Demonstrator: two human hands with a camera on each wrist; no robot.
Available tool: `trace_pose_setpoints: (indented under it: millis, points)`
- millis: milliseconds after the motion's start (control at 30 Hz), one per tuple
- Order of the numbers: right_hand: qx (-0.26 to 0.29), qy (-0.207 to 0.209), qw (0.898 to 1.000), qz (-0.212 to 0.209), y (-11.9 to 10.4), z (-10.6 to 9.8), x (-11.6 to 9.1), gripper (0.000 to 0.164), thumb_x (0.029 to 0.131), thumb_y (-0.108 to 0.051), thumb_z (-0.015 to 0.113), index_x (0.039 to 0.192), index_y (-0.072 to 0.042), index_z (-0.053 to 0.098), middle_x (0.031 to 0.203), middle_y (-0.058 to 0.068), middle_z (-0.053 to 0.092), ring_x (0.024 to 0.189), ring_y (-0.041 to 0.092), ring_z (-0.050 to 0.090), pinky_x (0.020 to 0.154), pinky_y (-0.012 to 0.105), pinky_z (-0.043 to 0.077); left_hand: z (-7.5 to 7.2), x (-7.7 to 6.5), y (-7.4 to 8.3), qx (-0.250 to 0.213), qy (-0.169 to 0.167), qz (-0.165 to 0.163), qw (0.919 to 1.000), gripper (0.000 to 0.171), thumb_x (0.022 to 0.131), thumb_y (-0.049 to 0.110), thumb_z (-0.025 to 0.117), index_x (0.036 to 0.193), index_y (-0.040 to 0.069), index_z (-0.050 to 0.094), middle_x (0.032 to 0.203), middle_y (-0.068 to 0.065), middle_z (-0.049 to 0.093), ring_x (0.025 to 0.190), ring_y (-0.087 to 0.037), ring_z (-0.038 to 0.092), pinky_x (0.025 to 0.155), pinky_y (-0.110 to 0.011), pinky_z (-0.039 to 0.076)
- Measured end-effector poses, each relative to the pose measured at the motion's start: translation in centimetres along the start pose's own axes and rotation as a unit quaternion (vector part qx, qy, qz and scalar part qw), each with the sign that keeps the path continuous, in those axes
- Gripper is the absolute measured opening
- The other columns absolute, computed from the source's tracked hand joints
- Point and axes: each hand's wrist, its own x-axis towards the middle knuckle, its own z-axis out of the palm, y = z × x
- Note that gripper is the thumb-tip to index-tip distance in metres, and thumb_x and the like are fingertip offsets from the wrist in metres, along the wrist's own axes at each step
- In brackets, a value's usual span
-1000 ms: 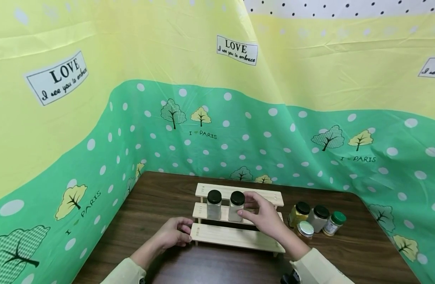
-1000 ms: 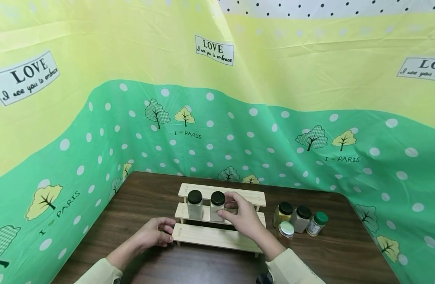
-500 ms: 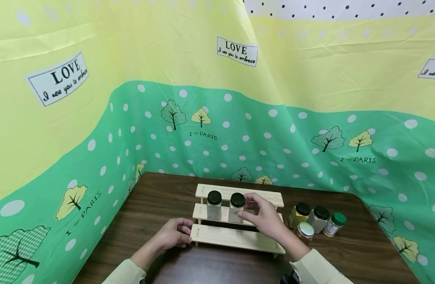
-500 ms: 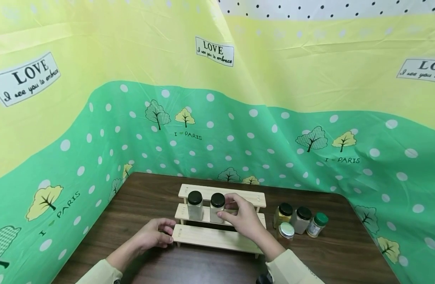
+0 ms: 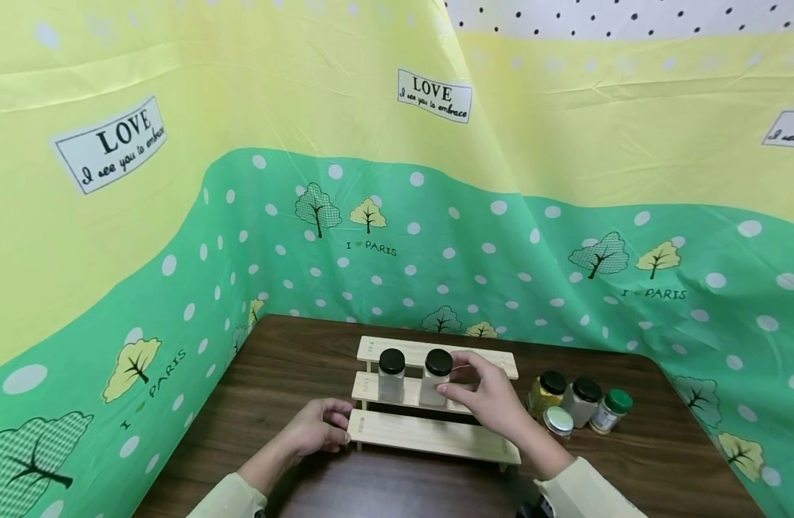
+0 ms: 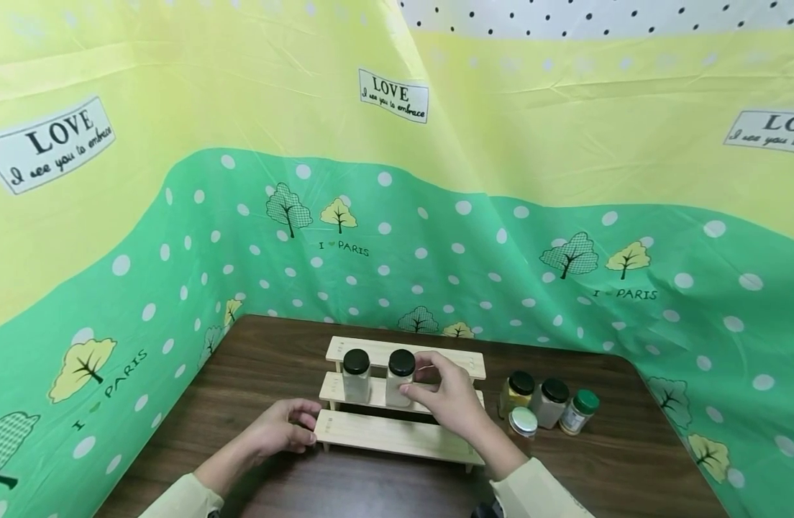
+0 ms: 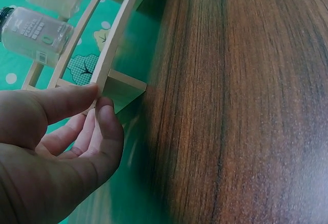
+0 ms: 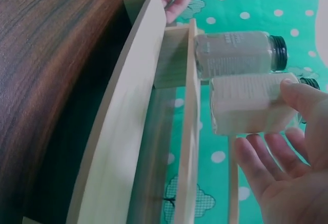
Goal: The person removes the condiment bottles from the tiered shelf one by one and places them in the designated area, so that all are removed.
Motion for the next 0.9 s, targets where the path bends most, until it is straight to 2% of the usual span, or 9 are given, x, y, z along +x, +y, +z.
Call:
trace_pose_setpoints:
  millis: [233,367,500,733,900]
  points:
    - [-0.04,0.021,0.999,0.002,-0.6,-1.7,-0.8,0.049,0.084,-0.032,0.086,0.126,-0.018,0.065,0.11,0.005,0.069,0.099,0.022,0.069,0.075,0.03,0.061,-0.1,0.1,-0.3,0.002,0.0,0.0,1.0,0.058,0.078,-0.014,0.073,0.132,-0.013,0.054,0.099,-0.014,0.059,0.073,-0.019,0.064,0.063,-0.032,0.059]
    - [-0.054,0.024,0.998,0.004,-0.7,-3.1,-1.5,0.052,0.085,-0.034,0.084,0.13,-0.018,0.064,0.114,0.005,0.069,0.101,0.024,0.069,0.078,0.031,0.061,-0.1,0.2,-0.4,0.003,0.001,-0.002,1.0,0.058,0.078,-0.015,0.073,0.133,-0.013,0.054,0.099,-0.014,0.058,0.073,-0.02,0.064,0.063,-0.032,0.059]
    - [-0.068,0.028,0.997,-0.015,-0.6,-4.7,-2.5,0.053,0.089,-0.03,0.082,0.135,-0.015,0.061,0.114,0.005,0.071,0.102,0.023,0.069,0.079,0.031,0.06,0.0,0.2,-0.4,0.001,0.001,-0.002,1.0,0.058,0.078,-0.015,0.073,0.133,-0.013,0.054,0.099,-0.014,0.058,0.073,-0.02,0.064,0.063,-0.032,0.059]
    - [-0.097,0.06,0.992,-0.06,-0.2,-8.1,-4.3,0.053,0.089,-0.016,0.081,0.137,-0.006,0.06,0.11,0.007,0.072,0.095,0.01,0.068,0.076,0.026,0.059,0.0,0.2,-0.5,0.001,-0.002,-0.002,1.0,0.059,0.078,-0.015,0.073,0.134,-0.014,0.053,0.099,-0.014,0.058,0.073,-0.02,0.064,0.063,-0.032,0.059]
    - [-0.109,0.089,0.989,-0.048,0.2,-10.5,-5.5,0.054,0.089,-0.011,0.081,0.137,-0.001,0.059,0.105,0.006,0.071,0.092,0.002,0.065,0.073,0.021,0.058,0.0,0.1,-0.3,0.0,-0.002,0.0,1.0,0.058,0.078,-0.015,0.073,0.133,-0.014,0.053,0.099,-0.014,0.058,0.073,-0.019,0.064,0.062,-0.031,0.058]
